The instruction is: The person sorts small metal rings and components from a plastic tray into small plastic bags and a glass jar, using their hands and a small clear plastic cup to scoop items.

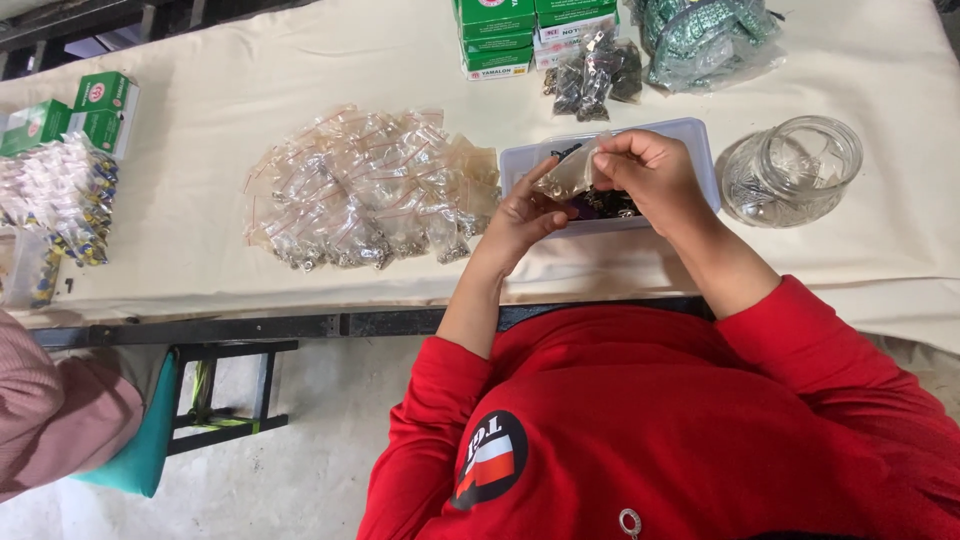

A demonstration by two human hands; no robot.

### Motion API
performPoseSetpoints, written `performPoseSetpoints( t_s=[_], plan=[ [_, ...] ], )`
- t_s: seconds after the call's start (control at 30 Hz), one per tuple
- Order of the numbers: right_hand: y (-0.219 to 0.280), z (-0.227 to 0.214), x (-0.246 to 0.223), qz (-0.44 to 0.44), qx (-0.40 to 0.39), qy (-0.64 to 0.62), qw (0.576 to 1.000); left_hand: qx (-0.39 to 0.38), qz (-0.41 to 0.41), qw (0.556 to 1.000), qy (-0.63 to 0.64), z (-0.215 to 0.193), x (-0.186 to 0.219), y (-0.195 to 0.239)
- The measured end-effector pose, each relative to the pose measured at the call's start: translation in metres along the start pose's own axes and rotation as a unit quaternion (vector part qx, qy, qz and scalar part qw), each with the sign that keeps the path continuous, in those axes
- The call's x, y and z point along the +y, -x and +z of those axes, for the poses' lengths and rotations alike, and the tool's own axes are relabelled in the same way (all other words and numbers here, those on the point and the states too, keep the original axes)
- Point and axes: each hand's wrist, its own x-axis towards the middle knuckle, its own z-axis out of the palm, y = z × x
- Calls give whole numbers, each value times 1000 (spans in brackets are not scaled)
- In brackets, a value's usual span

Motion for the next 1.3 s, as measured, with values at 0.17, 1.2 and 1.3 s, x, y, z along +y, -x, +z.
performPoseSetpoints(
  t_s=[0.17, 1.2, 1.3],
  plan=[
    [2, 3, 15, 71, 75, -86, 991, 61, 11, 979, -192, -4, -25, -9],
    [4, 10, 42, 331, -8, -433, 838, 70, 152, 968, -190, 19, 1, -27],
    [-4, 0, 69, 319, 29, -451, 833, 83, 160, 960, -216, 28, 6, -34]
  ],
)
